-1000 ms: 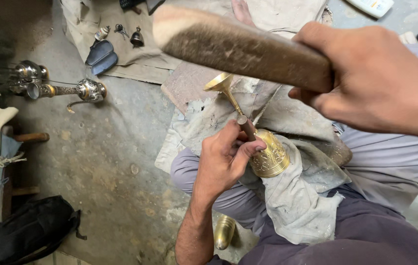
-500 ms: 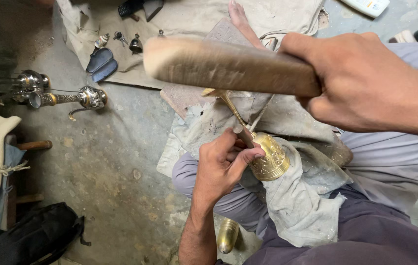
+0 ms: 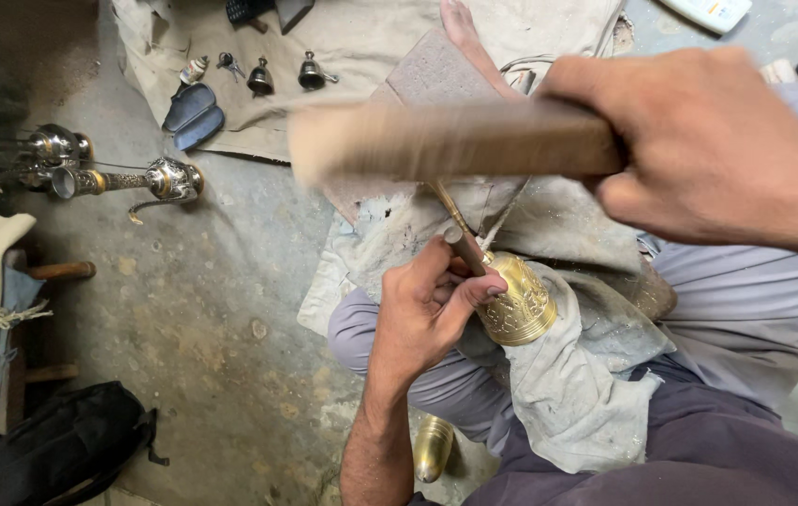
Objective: The person sits on the floor and repeatedly hammers a brass lamp base using a wooden mallet and a metal punch. They adjust the lamp's position and the punch placement between strikes to shape the metal.
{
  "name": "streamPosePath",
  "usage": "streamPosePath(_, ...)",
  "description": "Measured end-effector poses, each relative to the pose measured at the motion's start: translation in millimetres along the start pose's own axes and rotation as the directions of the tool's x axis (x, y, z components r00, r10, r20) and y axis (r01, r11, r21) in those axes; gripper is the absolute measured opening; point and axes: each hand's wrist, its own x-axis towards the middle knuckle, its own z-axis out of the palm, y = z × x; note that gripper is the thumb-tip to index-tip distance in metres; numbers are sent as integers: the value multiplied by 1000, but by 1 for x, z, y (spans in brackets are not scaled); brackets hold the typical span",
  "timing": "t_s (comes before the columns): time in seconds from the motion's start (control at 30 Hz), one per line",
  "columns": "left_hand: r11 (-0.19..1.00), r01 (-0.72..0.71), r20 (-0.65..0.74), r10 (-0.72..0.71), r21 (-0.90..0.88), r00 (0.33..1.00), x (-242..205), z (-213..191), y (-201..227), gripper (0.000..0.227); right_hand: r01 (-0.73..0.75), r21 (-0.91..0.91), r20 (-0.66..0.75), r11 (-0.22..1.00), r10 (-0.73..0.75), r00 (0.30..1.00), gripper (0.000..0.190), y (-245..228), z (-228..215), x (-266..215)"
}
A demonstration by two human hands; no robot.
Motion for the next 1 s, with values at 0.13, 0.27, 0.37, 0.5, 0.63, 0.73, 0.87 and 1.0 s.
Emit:
streamPosePath(0.13,997,-15,23,17,-75,1000,-1,1,-1,27,-42,-206,273,978,98,957,48,3,0,1)
streamPosePath(0.27,993,-34,28,37,-110,999,-3,1,0,28,-45,-232,235,972,100,967,50,1,-5,-4)
streamPosePath(0.37,993,-48,33,52,-105,998,1,0,2,28,-61,-295,263,953,143,954,45,-8,-10,-3)
streamPosePath(0.5,998,-21,-2,21,53,1000,3,1,2,29,-135,-215,219,967,183,959,49,-17,-17,-4)
streamPosePath(0.63,994,-85,-61,81,-62,995,-4,3,-4,20,-37,-439,201,898,138,970,41,-15,-17,-27)
streamPosePath(0.73,948,-125,-257,48,-294,965,-17,10,-19,20,-152,-225,34,962,164,986,43,-6,-6,-53)
streamPosePath(0.87,831,-228,-500,-69,-508,864,-50,20,-43,22,-431,75,212,899,408,888,42,-2,35,-88)
streamPosePath(1.0,865,-139,-622,-227,-483,749,-91,36,-64,21,-523,256,150,813,501,852,50,5,76,-132)
